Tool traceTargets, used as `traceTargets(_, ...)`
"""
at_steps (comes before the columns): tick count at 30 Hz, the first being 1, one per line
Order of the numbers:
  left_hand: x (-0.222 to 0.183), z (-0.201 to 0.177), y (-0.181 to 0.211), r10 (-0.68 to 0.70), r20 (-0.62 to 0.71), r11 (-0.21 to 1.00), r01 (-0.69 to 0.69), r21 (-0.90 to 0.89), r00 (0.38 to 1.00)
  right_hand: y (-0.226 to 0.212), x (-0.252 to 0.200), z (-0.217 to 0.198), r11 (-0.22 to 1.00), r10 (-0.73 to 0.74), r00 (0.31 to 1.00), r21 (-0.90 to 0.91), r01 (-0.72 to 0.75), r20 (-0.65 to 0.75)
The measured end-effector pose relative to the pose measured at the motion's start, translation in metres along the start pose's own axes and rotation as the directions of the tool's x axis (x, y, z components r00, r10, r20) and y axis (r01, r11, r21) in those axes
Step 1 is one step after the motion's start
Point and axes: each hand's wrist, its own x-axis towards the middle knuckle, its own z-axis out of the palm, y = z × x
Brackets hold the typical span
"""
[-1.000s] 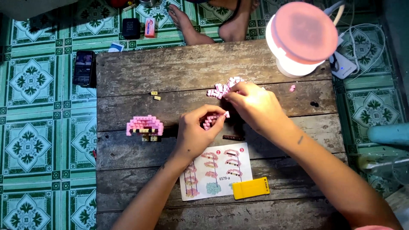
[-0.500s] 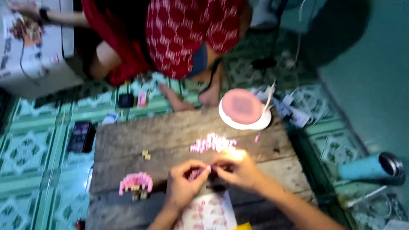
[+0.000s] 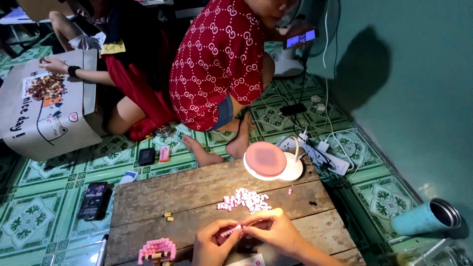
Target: Assembling a small toy structure using micro-sized plastic building blocks on a wooden table.
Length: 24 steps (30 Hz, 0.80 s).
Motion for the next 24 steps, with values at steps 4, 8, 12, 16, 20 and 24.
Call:
traceTargets(4,0.001,0.002,0.001,0.009,-0.052,1.0,-0.007,0.029,0.999,0.002,0.001,0.0,0.982,-0.182,0.982,-0.041,0.184,0.041)
traceTargets(8,0.001,0.002,0.005,0.048,-0.056,0.992,-0.041,0.12,0.997,0.002,-0.001,0.002,0.996,-0.067,0.997,0.061,0.065,0.031)
traceTargets(12,0.0,0.002,0.001,0.057,-0.069,0.989,-0.047,0.142,0.996,0.007,0.0,0.003,0.997,-0.05,0.999,0.067,0.049,0.007)
traceTargets(16,0.0,0.001,0.006,0.061,-0.055,0.987,-0.052,0.151,0.997,0.005,0.0,0.005,0.996,-0.043,0.999,0.077,0.043,0.004)
traceTargets(20,0.003,-0.001,0.018,0.131,0.0,0.984,-0.131,0.12,0.991,0.001,0.001,0.008,0.985,0.08,0.996,0.157,-0.074,-0.035)
traceTargets(24,-0.001,-0.004,0.035,0.165,0.06,0.984,-0.168,0.052,0.984,0.016,0.004,0.007,0.977,0.11,0.992,0.189,-0.095,-0.069)
